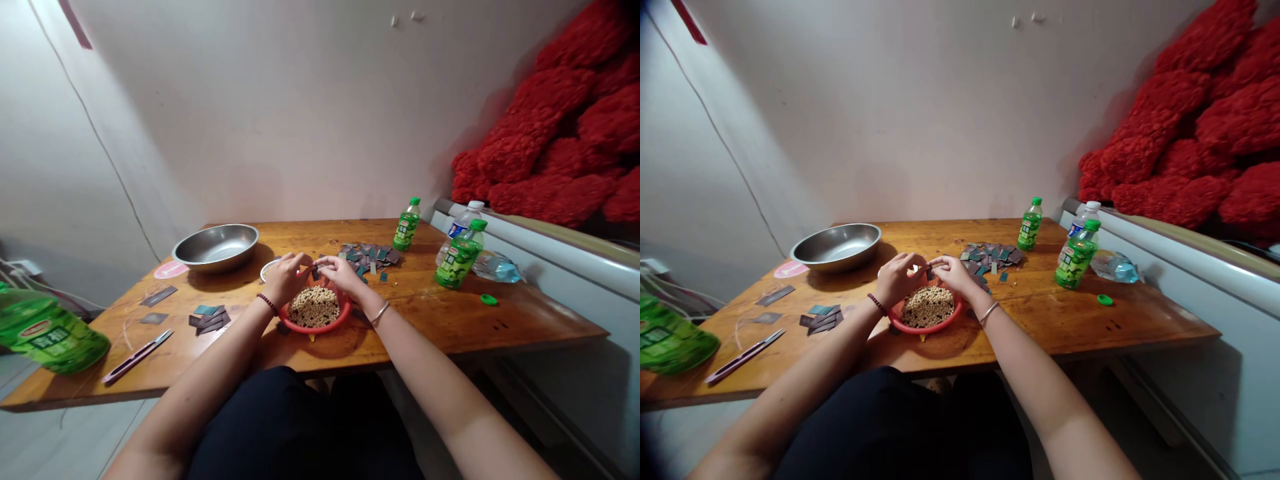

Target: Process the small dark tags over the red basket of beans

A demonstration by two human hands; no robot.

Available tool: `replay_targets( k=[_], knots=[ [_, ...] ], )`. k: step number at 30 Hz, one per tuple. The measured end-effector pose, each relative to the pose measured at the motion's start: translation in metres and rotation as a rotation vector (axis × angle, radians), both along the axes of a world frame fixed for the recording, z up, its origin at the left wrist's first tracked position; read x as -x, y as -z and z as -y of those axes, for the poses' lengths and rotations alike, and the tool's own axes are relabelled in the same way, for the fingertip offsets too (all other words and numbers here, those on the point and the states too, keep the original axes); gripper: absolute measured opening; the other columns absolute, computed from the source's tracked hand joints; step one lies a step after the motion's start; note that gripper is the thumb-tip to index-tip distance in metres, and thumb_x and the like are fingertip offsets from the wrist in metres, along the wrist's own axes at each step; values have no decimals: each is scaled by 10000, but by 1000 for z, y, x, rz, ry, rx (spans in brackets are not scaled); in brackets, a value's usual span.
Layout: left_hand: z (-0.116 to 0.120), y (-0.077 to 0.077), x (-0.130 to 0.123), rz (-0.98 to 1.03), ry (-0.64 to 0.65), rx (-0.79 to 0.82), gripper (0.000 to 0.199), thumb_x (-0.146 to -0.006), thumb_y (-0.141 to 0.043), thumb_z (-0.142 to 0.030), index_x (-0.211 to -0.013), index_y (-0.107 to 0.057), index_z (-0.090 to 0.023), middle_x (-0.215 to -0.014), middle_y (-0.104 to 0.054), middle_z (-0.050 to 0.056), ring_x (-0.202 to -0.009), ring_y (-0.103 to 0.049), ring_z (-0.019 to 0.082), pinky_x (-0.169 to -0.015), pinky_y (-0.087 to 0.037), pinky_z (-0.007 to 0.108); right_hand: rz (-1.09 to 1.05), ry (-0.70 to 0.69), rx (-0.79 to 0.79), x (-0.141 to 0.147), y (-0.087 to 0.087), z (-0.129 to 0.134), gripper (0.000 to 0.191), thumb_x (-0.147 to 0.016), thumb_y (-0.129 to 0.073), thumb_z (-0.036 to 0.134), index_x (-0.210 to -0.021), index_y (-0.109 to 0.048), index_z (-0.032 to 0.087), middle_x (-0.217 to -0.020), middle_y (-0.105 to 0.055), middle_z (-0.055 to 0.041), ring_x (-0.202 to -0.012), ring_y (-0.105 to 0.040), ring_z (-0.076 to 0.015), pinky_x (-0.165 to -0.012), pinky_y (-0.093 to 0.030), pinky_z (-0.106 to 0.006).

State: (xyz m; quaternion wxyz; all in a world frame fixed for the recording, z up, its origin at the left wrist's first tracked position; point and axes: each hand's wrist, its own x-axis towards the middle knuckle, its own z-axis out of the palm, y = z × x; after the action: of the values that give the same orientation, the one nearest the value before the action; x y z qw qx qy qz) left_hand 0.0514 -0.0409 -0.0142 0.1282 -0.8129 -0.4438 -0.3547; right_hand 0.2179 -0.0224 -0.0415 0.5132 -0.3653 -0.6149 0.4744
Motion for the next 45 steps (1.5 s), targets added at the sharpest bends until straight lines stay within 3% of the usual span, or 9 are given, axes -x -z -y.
replay_targets(
  k=[7, 19, 34, 40, 45],
  knots=[
    [1, -1, 0, 5, -5, 2, 156, -843, -504, -364, -892, -604, -254, -843, -653, -11, -758, -573, 122, -645, -410, 219, 9, -7, -17, 0, -4, 4, 199, -715, -574, 142, -903, -634, 119, -732, -665, -27, -514, -568, -66, -501, -485, -172],
    [5, -4, -2, 9, -51, -20, 121, -823, -528, -331, -846, -617, -252, -804, -650, -1, -751, -560, 136, -611, -395, 230, -11, -34, -72, 0, -2, 2, 232, -702, -597, 177, -916, -670, 127, -847, -693, -67, -696, -638, -129, -647, -527, -247],
    [6, -4, -3, 13, -56, -39, 95, -804, -550, -330, -809, -602, -250, -768, -646, -14, -768, -540, 138, -597, -386, 231, 32, 1, -37, 0, -4, 4, 232, -692, -593, 145, -907, -671, 111, -777, -687, -60, -536, -588, -91, -535, -495, -216],
    [6, -5, -3, 5, -45, -44, 126, -812, -539, -357, -794, -604, -251, -750, -640, -14, -748, -550, 131, -577, -384, 233, 11, -2, -50, 1, -3, 4, 227, -700, -575, 138, -905, -670, 117, -790, -683, -54, -598, -598, -92, -552, -499, -200],
    [5, -5, -3, 4, -23, -35, 122, -815, -537, -344, -802, -594, -237, -776, -653, -13, -766, -552, 130, -603, -396, 228, 27, -5, -43, 0, -3, 3, 238, -706, -582, 156, -928, -658, 113, -781, -680, -55, -541, -587, -89, -527, -493, -211]
  ],
)
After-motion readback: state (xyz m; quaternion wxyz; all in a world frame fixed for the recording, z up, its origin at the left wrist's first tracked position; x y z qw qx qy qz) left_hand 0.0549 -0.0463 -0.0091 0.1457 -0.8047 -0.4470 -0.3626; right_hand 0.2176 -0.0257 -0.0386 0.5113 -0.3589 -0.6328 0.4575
